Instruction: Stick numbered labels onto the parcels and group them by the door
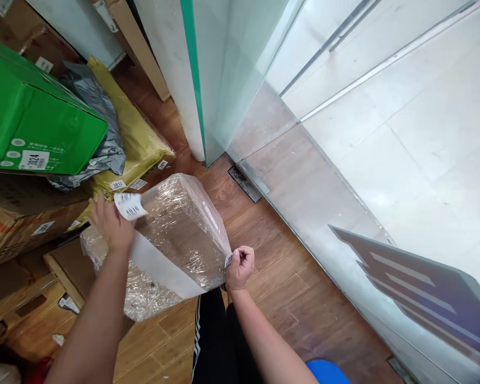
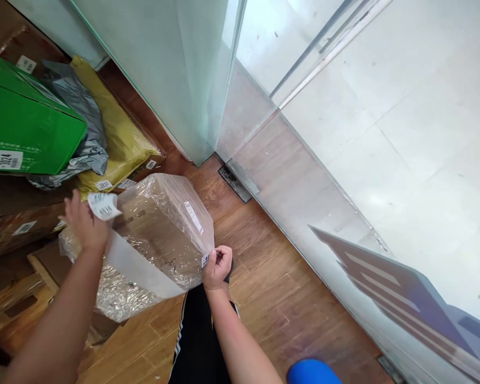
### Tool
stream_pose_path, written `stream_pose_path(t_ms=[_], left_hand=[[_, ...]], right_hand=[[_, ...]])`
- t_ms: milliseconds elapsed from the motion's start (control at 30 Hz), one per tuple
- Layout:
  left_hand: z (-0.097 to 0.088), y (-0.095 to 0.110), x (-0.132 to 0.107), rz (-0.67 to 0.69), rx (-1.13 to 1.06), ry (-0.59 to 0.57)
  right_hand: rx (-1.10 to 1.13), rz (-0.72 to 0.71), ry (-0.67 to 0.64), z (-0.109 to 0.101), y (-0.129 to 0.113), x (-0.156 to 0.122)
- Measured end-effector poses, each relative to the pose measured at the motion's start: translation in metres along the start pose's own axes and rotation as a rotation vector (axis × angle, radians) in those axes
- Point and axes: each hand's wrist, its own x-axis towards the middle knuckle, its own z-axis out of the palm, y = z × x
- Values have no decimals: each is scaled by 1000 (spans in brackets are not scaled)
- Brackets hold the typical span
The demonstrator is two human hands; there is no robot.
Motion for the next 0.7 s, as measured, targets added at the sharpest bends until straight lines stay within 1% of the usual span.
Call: stream_pose_path(t_ms=[33,67,100,133,200,267,333,400,467,533,567,600,700], left_hand=[[5,-1,19,-66,-6,-96],[9,-2,30,-99,-6,-132],[13,-3,33,-125,-3,-152],[16,-4,29,-132,3,-135],[16,-4,6,-110,16,-51],[11,-4,-24,-79,23,49],[4,-3,-48,-64,10,127],[0,-1,-60,-63,-13,168],[-1,-1,-61,-60,-27,170],[2,-1,-54,-65,-23,163],[4,-2,-48,-72,-16,161],[7,-3,-42,-84,-6,156],[15,-7,-19,-114,27,109]], right_hand=[[21,25,4,1,0,0],[52,66,9,0,1,1],[97,129,9,-1,2,1],[154,217,-1,-5,4,2],[300,442,-61,-17,8,5],[447,649,-167,-35,13,9],[548,779,-272,-55,18,13],[580,832,-345,-73,20,15],[550,817,-362,-85,17,15],[469,714,-381,-92,8,14],[416,632,-420,-93,2,13],[354,534,-488,-92,-5,13],[129,200,-737,-82,-25,13]])
